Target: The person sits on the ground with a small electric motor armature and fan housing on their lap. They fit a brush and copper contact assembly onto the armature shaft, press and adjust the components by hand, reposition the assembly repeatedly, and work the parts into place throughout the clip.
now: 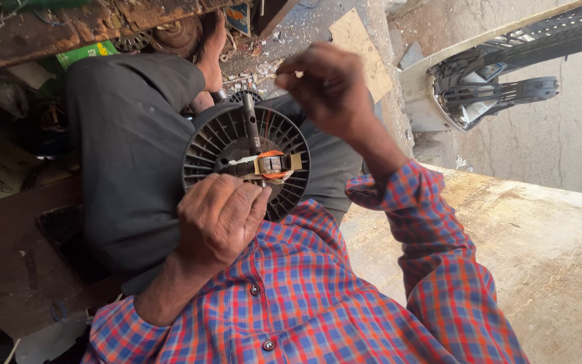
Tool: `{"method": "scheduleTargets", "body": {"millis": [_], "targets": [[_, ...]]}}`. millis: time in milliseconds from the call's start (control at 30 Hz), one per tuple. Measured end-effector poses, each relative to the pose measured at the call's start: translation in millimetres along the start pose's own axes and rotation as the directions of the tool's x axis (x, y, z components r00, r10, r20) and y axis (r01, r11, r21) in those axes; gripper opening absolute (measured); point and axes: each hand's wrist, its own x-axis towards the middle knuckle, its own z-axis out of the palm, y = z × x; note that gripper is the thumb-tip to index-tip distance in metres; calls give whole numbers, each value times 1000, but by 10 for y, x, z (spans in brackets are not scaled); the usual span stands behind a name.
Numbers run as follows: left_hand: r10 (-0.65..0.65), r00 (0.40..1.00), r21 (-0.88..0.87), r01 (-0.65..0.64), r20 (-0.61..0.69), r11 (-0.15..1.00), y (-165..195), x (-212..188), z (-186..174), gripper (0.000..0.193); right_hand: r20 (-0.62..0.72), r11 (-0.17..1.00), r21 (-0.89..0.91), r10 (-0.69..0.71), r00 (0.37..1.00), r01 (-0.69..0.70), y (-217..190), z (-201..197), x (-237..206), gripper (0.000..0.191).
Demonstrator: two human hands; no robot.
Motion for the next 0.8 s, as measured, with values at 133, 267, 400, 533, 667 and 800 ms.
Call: {"method": "scheduleTargets", "body": {"millis": [133, 267, 400, 533, 667, 800], "targets": [[-37, 999, -74, 36, -14, 997, 14, -22, 9, 19, -61, 995, -19, -101, 993, 100, -244, -207, 30, 9], [-73, 996, -134, 67, -43, 989, 21, -40, -13, 18, -68, 974, -21, -227, 972, 226, -541, -289, 116, 13], [-110, 994, -115, 107, -22, 988, 6, -27, 6, 17, -9, 982, -117, -152, 988, 150, -350, -107, 229, 11], [-74, 997, -5, 74, 9, 997, 44, 64, -38, 18, 125, 989, 117, 80, 989, -94, 242, 97, 101, 10], [-94, 996, -232, 91, 1, 969, 36, 305, -197, 16, 192, 933, 64, 336, 922, -354, 580, 83, -96, 8], [-193, 972, -414, 233, 136, 880, -362, 657, -58, 19, 14, 959, -249, 145, 989, -137, 357, -144, -83, 9]]}}
